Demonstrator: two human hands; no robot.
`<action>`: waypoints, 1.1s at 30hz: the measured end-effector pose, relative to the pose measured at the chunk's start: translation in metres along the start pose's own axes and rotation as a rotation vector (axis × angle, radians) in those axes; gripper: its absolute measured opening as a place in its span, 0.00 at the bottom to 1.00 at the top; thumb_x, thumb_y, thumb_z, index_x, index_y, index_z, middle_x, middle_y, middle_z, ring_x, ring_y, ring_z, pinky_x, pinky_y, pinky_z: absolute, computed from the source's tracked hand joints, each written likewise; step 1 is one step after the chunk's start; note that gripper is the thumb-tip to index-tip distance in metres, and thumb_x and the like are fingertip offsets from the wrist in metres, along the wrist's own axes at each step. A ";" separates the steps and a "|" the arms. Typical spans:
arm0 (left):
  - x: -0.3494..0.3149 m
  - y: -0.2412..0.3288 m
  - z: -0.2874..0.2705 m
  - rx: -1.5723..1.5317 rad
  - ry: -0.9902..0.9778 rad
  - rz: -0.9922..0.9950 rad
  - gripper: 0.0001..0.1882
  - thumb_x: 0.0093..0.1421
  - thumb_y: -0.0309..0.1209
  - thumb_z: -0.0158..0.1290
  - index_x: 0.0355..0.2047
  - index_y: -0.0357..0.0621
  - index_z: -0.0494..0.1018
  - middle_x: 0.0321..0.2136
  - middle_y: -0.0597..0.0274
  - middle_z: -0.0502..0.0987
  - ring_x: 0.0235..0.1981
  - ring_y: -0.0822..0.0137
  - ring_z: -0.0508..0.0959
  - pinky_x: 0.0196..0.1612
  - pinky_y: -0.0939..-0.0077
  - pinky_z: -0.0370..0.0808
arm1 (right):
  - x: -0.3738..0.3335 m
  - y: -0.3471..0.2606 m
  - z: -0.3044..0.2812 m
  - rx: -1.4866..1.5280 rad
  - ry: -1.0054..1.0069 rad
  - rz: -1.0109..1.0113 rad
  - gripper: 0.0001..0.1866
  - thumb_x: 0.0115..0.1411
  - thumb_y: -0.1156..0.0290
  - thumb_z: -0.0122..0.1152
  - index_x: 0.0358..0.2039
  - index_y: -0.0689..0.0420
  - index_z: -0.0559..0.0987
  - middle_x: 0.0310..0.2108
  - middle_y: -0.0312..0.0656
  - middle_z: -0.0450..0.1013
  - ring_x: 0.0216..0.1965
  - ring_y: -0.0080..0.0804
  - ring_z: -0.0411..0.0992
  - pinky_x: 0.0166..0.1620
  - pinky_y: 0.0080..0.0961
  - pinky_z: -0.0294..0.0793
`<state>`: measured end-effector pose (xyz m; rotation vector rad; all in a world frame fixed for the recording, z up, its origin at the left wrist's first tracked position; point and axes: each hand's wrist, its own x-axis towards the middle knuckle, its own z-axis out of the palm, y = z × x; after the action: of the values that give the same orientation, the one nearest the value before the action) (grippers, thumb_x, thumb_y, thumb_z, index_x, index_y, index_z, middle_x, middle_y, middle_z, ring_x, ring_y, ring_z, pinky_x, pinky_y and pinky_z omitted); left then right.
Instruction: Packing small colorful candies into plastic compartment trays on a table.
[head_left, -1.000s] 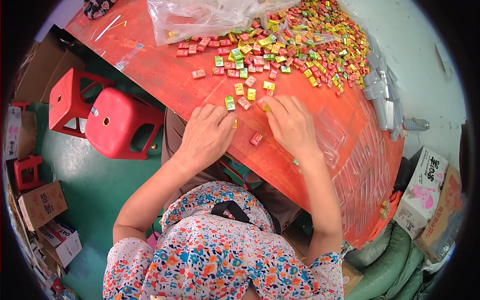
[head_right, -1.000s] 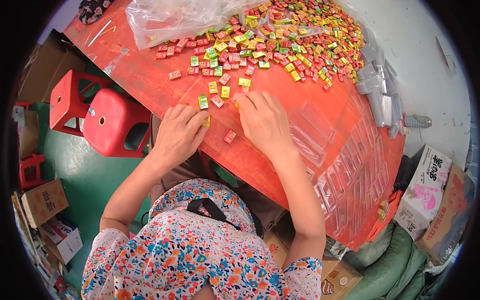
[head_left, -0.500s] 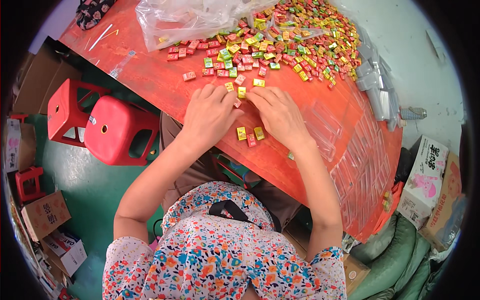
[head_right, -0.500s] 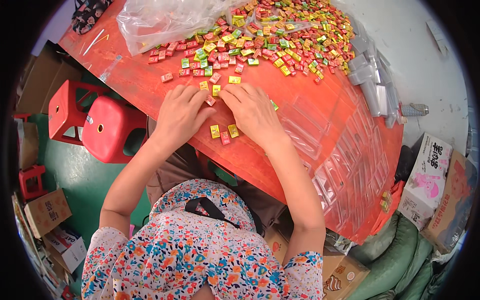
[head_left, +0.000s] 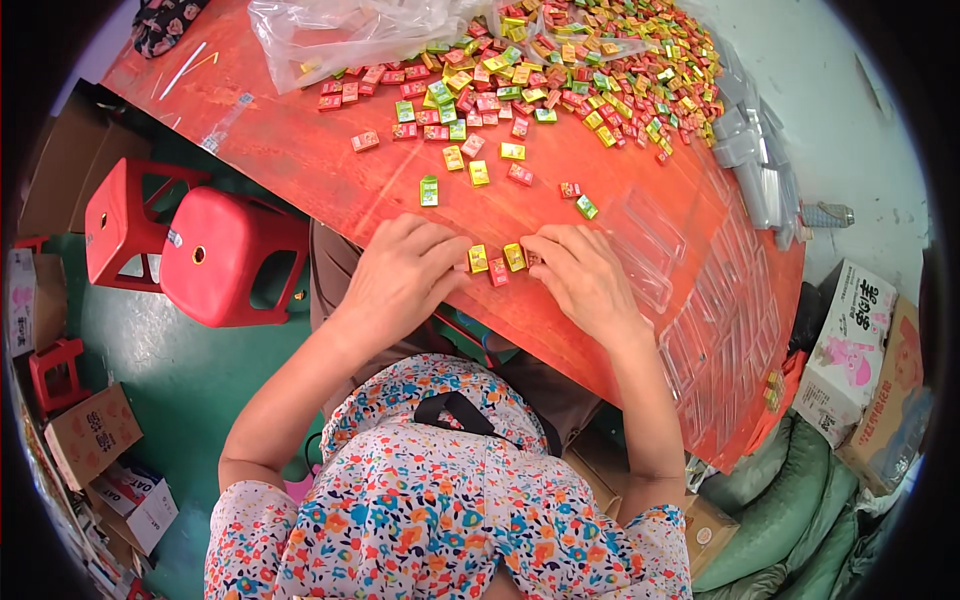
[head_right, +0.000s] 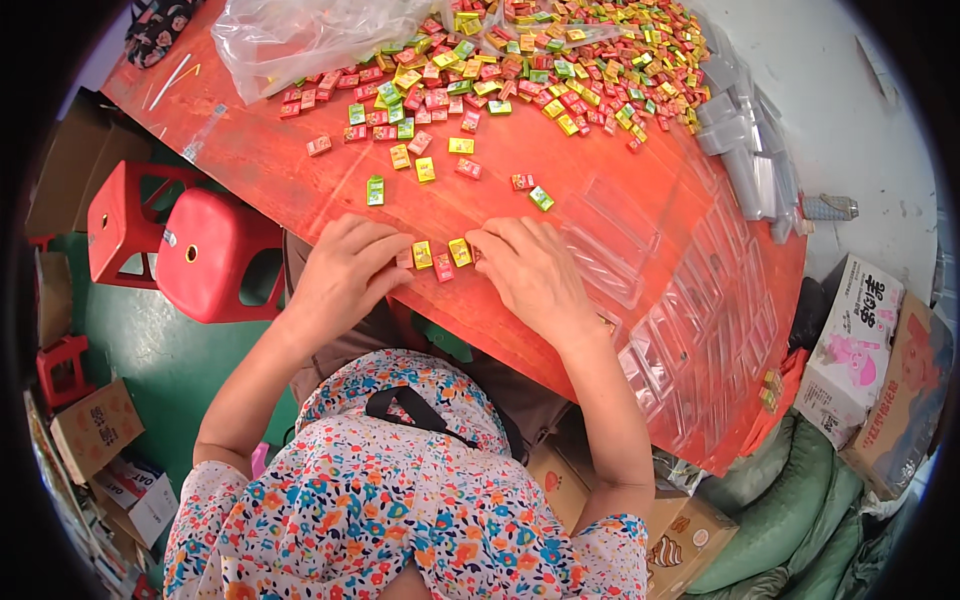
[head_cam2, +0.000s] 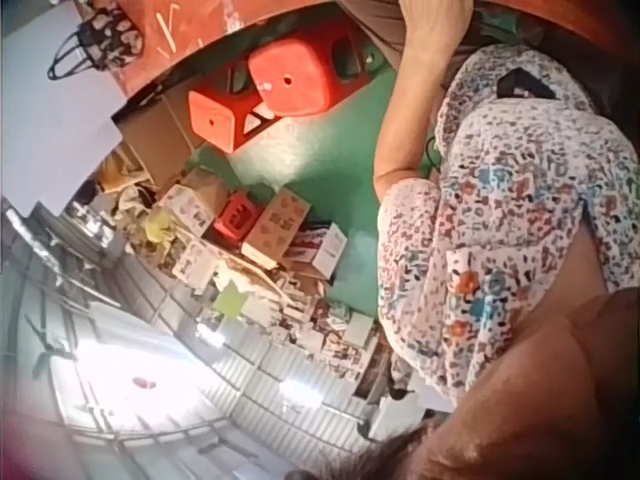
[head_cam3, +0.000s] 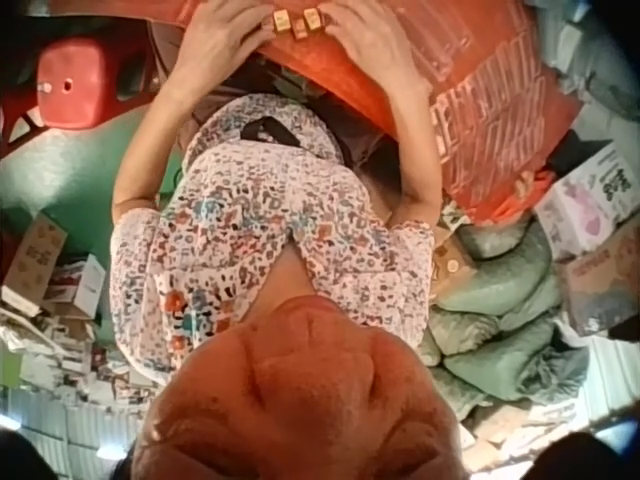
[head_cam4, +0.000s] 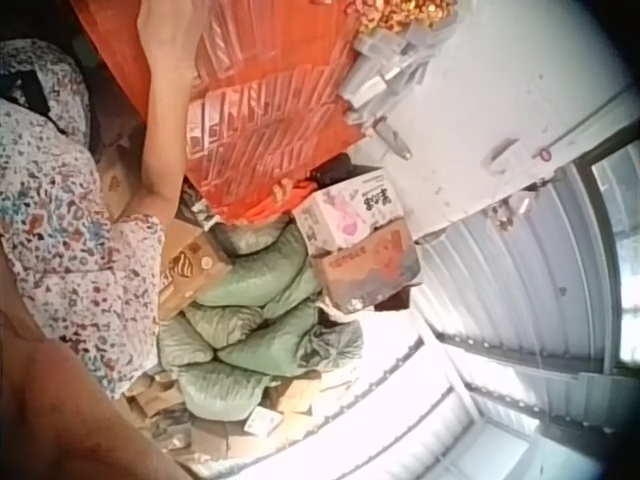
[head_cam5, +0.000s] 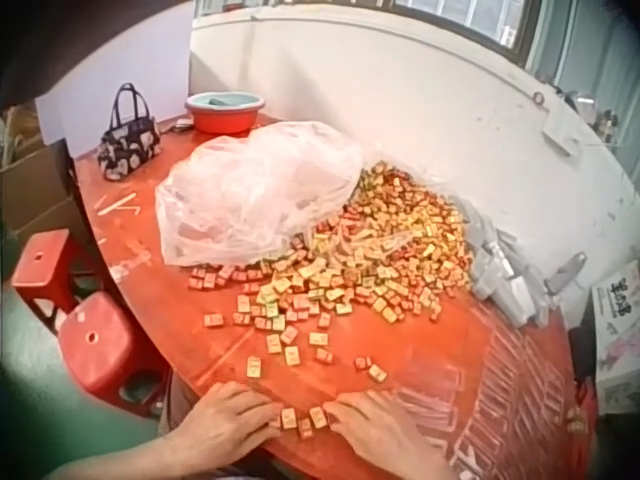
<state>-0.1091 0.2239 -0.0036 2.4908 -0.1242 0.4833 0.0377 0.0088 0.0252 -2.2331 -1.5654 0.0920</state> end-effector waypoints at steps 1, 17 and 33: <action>-0.002 0.001 0.004 0.003 0.011 0.001 0.24 0.51 0.34 0.65 0.48 0.40 0.76 0.40 0.57 0.77 0.44 0.54 0.74 0.47 0.60 0.72 | 0.001 -0.002 0.000 0.037 -0.005 0.002 0.20 0.54 0.75 0.67 0.48 0.58 0.78 0.45 0.44 0.73 0.46 0.45 0.72 0.50 0.39 0.73; 0.006 0.010 0.020 0.133 0.059 0.052 0.18 0.52 0.33 0.63 0.43 0.41 0.77 0.41 0.60 0.76 0.39 0.59 0.74 0.43 0.66 0.74 | 0.002 -0.026 0.019 0.118 0.000 0.166 0.21 0.55 0.69 0.68 0.48 0.58 0.74 0.41 0.46 0.69 0.38 0.49 0.76 0.37 0.41 0.78; 0.129 -0.003 0.076 0.211 0.142 0.237 0.11 0.54 0.32 0.55 0.38 0.47 0.75 0.32 0.64 0.76 0.40 0.60 0.76 0.41 0.64 0.72 | 0.017 0.036 -0.009 -0.540 0.086 0.172 0.13 0.54 0.71 0.64 0.41 0.55 0.80 0.34 0.38 0.76 0.40 0.36 0.72 0.42 0.36 0.67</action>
<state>0.0352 0.1852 -0.0158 2.6494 -0.3304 0.8077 0.0789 0.0112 0.0236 -2.7325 -1.4746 -0.4214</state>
